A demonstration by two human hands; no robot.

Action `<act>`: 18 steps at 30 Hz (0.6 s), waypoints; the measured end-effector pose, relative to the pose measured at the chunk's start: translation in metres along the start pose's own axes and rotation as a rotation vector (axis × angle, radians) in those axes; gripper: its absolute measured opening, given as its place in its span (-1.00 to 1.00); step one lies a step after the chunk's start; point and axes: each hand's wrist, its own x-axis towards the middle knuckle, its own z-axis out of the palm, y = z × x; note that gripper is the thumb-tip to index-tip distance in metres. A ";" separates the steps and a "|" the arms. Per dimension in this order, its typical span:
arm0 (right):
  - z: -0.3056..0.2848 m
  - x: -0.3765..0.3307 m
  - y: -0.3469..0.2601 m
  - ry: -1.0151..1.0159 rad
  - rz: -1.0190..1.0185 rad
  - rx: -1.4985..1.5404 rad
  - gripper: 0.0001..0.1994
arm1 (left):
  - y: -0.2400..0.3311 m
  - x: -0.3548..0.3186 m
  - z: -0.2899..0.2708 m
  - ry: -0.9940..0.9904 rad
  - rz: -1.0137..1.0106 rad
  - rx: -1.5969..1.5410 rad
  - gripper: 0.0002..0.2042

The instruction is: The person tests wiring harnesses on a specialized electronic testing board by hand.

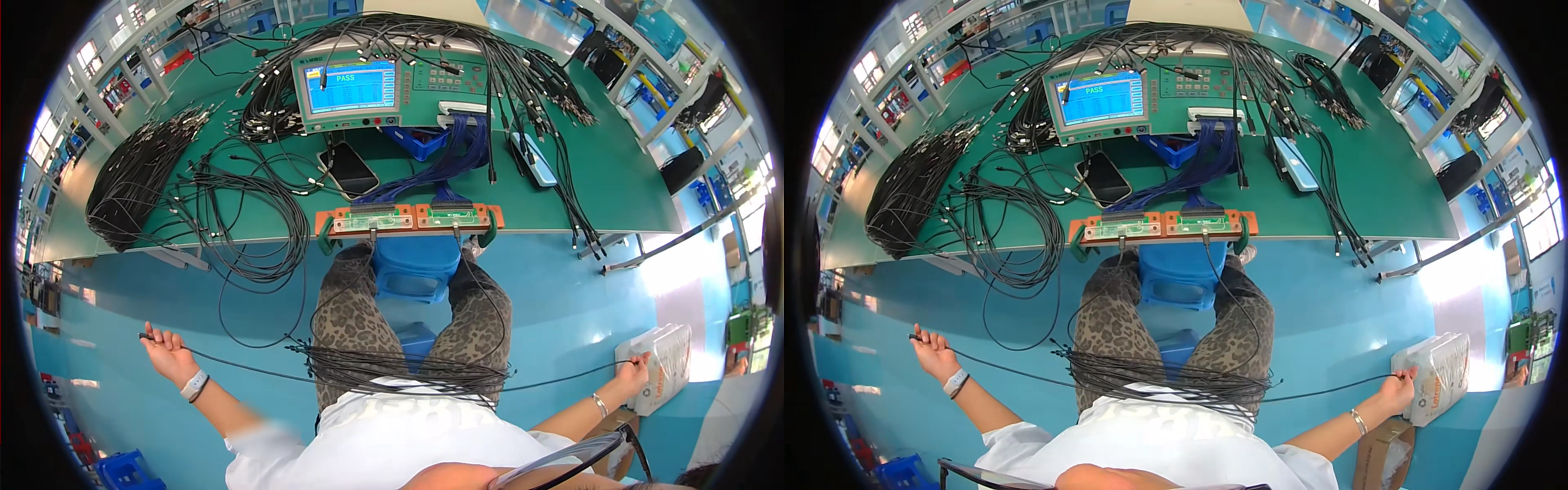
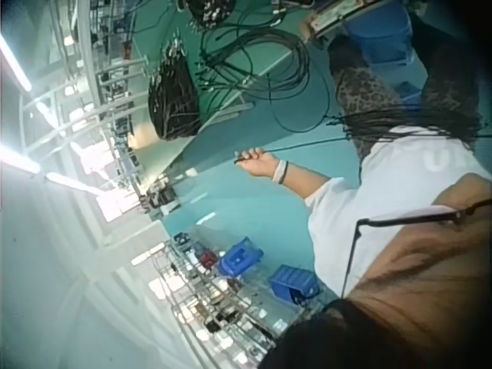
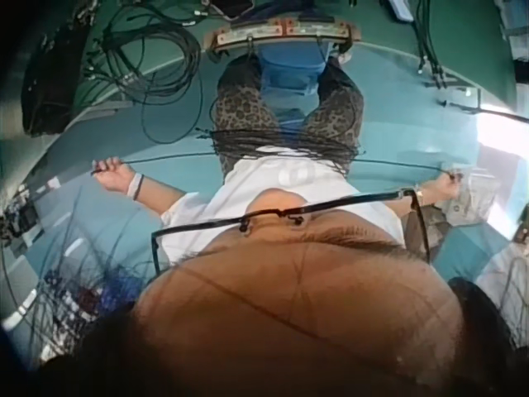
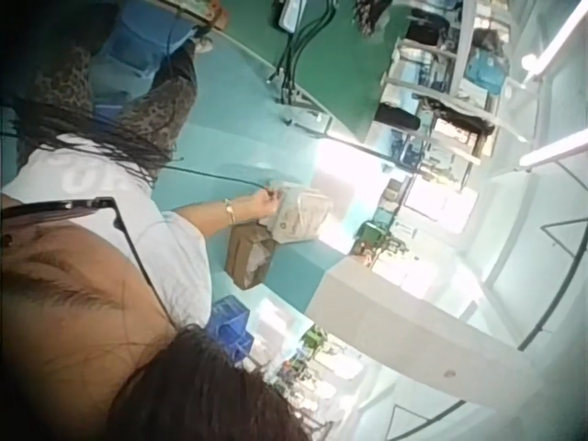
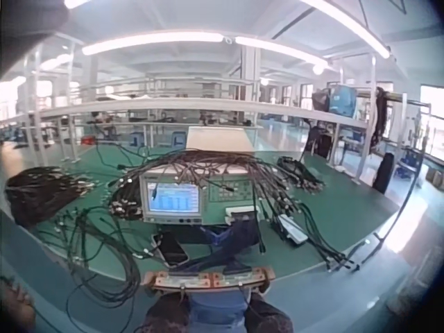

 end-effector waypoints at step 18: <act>0.210 -0.292 0.191 -1.210 0.302 -0.567 -0.68 | -0.229 -0.194 0.126 -0.869 0.419 0.749 -0.65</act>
